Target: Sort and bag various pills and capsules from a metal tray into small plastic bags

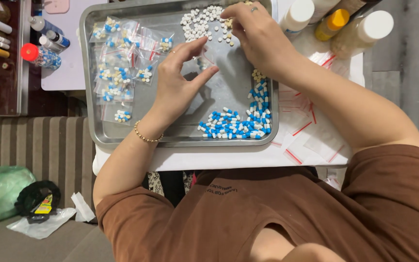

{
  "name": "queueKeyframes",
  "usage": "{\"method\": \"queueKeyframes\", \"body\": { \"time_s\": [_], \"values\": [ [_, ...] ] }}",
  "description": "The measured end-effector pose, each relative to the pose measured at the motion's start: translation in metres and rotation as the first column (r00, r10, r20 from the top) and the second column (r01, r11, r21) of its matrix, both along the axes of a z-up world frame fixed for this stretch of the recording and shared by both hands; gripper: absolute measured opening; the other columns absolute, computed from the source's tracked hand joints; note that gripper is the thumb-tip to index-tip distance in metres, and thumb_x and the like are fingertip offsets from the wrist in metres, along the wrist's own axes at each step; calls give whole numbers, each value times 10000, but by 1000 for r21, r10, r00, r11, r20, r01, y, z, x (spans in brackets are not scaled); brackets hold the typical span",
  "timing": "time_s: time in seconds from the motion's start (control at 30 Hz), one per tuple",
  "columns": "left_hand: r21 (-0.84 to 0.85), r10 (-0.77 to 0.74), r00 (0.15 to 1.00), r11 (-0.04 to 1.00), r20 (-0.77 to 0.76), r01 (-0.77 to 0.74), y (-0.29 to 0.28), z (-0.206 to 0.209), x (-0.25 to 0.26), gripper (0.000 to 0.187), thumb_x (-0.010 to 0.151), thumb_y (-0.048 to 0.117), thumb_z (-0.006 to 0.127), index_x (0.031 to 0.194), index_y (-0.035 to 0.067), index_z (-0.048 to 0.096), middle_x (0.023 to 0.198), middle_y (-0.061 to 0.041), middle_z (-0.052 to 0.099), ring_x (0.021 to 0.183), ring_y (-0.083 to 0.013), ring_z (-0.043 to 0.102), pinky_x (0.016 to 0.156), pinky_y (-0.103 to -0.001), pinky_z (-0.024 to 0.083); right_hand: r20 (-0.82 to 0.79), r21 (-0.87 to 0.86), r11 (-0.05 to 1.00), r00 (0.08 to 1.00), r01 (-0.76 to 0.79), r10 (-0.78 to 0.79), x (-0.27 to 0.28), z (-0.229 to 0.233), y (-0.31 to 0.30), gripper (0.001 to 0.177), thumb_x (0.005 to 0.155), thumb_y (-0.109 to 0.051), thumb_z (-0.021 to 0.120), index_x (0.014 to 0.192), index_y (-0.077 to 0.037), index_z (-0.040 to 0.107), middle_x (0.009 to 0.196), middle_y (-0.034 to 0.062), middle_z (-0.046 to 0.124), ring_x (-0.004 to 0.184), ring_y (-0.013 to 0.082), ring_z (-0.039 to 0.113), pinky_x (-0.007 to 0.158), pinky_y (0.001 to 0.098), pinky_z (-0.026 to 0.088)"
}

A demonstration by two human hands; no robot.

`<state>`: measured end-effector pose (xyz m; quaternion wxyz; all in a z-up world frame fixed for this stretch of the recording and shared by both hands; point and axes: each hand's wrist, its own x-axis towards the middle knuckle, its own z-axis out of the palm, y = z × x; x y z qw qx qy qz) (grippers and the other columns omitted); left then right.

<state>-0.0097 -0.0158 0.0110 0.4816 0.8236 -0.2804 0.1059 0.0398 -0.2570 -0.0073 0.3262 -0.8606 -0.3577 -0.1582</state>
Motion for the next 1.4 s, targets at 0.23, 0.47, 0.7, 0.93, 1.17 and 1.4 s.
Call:
{"method": "queueKeyframes", "body": {
  "time_s": [0.23, 0.47, 0.7, 0.93, 1.17, 1.4],
  "values": [
    [20, -11, 999, 1000, -31, 12, -3, 9, -2, 474, 937, 128, 830, 1352, 73, 608, 1252, -107, 700, 1114, -223, 685, 1009, -345, 575, 146, 214, 943, 963, -255, 227, -23, 23, 16, 68, 1066, 53, 708, 1089, 31, 648, 996, 128, 644, 978, 319, 566, 898, 415, 500],
    [31, -30, 998, 999, -52, 32, -4, 11, -4, 482, 940, 172, 823, 1359, 70, 607, 1282, -119, 694, 1159, -232, 687, 1027, -348, 572, 194, 172, 943, 949, -284, 250, -20, 20, 13, 81, 1059, 30, 724, 1122, -15, 699, 992, 105, 646, 1004, 317, 575, 882, 406, 529],
    [34, 21, 1000, 999, -11, -21, -2, 9, -2, 466, 949, 148, 831, 1352, 98, 602, 1258, -102, 700, 1136, -212, 689, 1036, -337, 571, 11, -118, 992, 999, 34, -33, 6, -18, -6, 332, 955, -8, 747, 1279, 0, 672, 1284, 164, 673, 1175, 387, 536, 954, 498, 493],
    [13, -6, 1000, 1000, -13, 6, -2, 5, -1, 469, 942, 126, 836, 1348, 102, 602, 1250, -99, 701, 1141, -213, 692, 1044, -336, 570, 0, -160, 985, 998, 59, -60, 19, -37, -9, 212, 921, 78, 700, 1110, 32, 785, 1063, 161, 760, 980, 394, 627, 766, 501, 524],
    [2, -13, 1000, 1000, -20, 13, -2, 1, 0, 460, 934, 131, 843, 1331, 87, 614, 1246, -87, 699, 1117, -201, 682, 1032, -333, 568, -7, -67, 996, 998, 63, -64, 26, -42, -16, 197, 945, 47, 686, 1118, -38, 728, 925, 138, 720, 883, 371, 639, 779, 468, 464],
    [0, -22, 1000, 1000, -21, 22, -1, 1, 1, 468, 930, 123, 849, 1331, 92, 610, 1241, -85, 695, 1120, -203, 677, 1036, -334, 561, -38, -48, 996, 996, 80, -82, 17, -27, -15, 372, 860, 129, 692, 1204, -10, 670, 1116, 202, 679, 967, 401, 614, 812, 478, 444]
  ]
}}
